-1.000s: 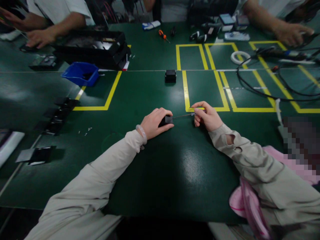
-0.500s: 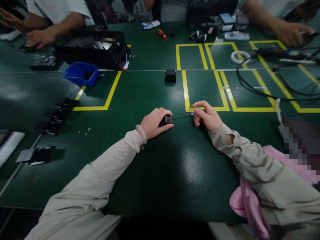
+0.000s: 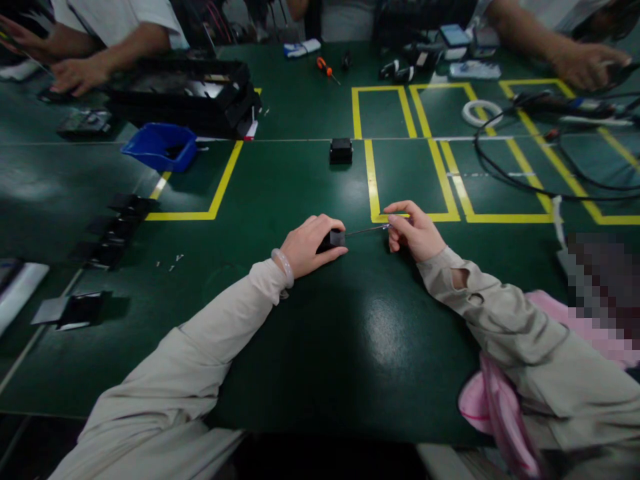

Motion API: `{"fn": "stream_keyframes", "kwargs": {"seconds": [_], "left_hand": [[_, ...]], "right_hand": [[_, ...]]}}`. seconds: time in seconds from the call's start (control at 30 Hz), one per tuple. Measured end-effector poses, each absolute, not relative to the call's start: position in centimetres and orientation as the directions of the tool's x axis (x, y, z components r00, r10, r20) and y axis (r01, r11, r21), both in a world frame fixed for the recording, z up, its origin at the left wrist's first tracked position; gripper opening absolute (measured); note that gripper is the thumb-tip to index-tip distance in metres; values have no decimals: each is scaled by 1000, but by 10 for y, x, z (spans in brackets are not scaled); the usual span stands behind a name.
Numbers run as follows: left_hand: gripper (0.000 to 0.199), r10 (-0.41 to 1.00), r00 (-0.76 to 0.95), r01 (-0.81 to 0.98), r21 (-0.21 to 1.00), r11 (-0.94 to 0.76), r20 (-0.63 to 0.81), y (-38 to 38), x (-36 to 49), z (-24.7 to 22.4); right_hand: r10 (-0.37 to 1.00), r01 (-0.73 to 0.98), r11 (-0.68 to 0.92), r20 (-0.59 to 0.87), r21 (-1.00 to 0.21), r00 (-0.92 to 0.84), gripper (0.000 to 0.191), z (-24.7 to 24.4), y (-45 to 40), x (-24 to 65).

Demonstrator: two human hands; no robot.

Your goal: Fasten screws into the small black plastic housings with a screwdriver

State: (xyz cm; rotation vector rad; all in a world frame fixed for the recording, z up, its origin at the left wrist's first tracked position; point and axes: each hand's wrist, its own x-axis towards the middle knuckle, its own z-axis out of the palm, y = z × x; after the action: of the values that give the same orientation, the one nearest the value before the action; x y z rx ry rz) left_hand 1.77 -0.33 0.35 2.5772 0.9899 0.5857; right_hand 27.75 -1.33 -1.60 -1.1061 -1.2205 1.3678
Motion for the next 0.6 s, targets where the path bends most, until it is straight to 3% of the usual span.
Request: {"fn": "stream_keyframes", "kwargs": {"seconds": [0.6], "left_hand": [[33,688,674,558,426,-712,268,-4,18,4]], "right_hand": [[988,-106,-34,-17,-994,-152,31,-15,-14,278]]}}
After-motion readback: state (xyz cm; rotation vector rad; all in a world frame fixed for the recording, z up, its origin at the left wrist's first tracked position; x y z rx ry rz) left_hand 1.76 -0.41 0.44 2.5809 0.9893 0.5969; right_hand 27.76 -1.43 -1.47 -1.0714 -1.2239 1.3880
